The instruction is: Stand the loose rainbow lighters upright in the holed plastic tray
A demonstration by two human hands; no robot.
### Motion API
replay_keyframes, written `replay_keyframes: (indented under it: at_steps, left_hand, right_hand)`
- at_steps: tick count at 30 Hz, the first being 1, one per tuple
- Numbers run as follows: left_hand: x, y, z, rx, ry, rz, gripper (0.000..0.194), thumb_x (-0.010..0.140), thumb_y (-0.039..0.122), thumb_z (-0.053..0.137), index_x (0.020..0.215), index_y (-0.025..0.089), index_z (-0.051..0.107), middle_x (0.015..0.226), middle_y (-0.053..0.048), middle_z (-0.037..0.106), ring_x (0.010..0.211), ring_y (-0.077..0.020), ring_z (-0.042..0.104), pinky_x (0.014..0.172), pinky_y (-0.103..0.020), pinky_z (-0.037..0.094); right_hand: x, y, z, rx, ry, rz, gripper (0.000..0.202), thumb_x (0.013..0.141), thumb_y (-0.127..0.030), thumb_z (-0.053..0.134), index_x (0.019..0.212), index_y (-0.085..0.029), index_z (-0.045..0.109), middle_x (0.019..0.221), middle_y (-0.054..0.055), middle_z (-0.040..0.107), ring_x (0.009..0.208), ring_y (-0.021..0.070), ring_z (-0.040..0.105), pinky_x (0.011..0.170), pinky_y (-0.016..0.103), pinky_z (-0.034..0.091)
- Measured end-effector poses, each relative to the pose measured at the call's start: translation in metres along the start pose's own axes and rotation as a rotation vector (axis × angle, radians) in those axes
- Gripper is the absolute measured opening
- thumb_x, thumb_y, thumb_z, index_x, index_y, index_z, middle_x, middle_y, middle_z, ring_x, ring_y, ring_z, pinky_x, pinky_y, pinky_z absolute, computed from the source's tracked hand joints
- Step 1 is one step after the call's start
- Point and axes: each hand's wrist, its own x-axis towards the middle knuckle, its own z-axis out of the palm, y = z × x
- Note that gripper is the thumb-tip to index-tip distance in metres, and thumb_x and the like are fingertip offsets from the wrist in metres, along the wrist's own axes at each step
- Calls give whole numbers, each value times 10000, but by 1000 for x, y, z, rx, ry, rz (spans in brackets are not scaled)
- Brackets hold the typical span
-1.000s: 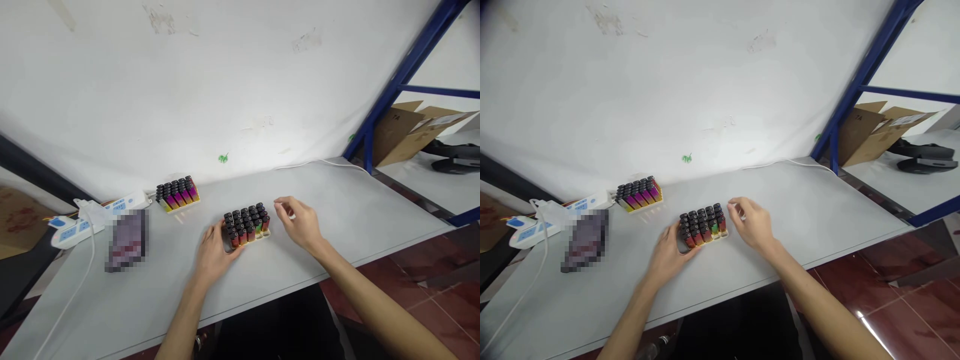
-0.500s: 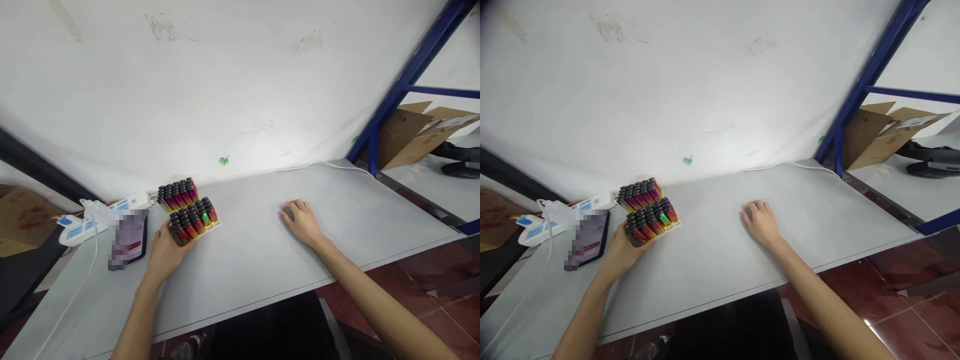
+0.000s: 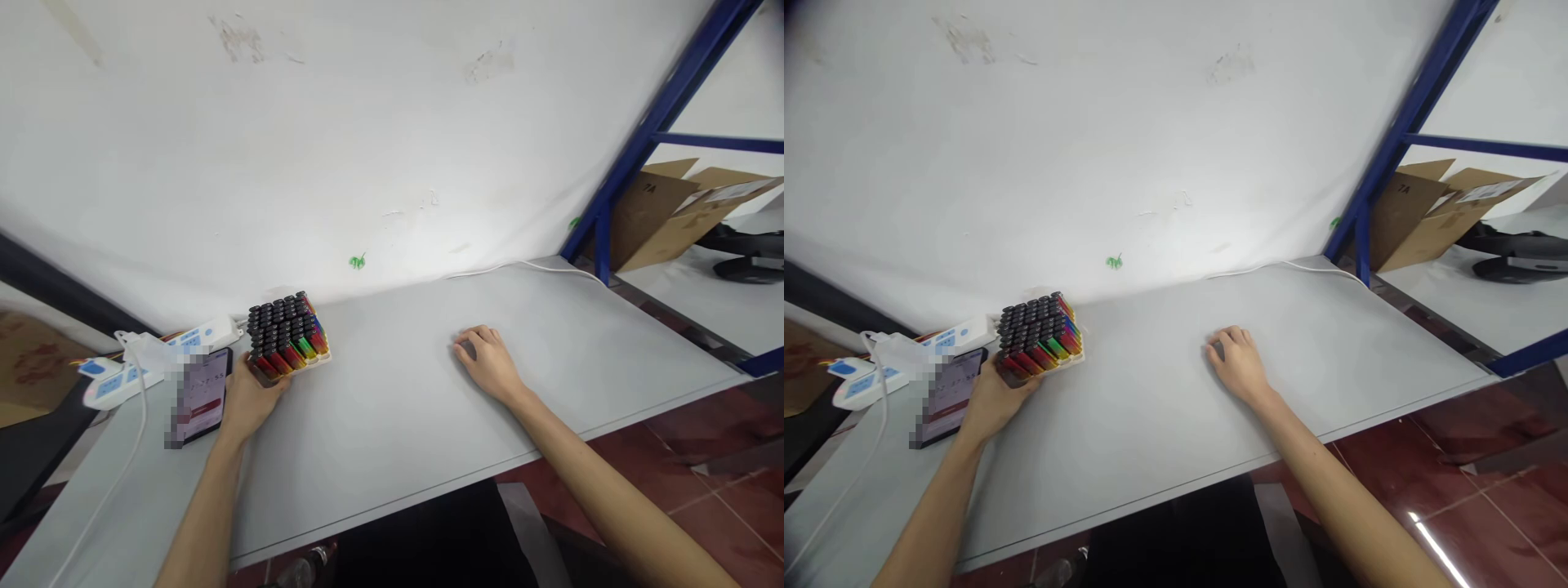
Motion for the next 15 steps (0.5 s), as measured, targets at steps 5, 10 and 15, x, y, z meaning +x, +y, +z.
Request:
replay_keyframes:
  at_steps: [5, 10, 15]
  left_hand:
    - [-1, 3, 8, 58, -4, -75, 644, 766, 432, 652, 1264, 79, 446, 1194, -151, 624, 1231, -398, 514, 997, -472, 466]
    - [-9, 6, 16, 94, -12, -68, 477, 796, 439, 597, 1116, 96, 516, 1131, -196, 628, 1187, -395, 536, 1005, -488, 448]
    - [-12, 4, 14, 83, -41, -36, 501, 850, 478, 516, 1159, 83, 523, 1135, -214, 635, 1179, -393, 548, 982, -480, 459]
  right_hand:
    - [-1, 0, -1, 23, -3, 7, 206, 942, -327, 506, 986, -208, 668, 1132, 103, 621, 1078, 278, 540, 982, 444, 435]
    - [-2, 1, -1, 43, 1, 16, 192, 944, -321, 511, 970, -208, 665, 1127, 90, 634, 1095, 270, 537, 988, 434, 436]
    - [-2, 4, 0, 65, 21, 14, 184, 943, -323, 512, 956, -211, 658, 1116, 86, 646, 1086, 269, 545, 985, 440, 441]
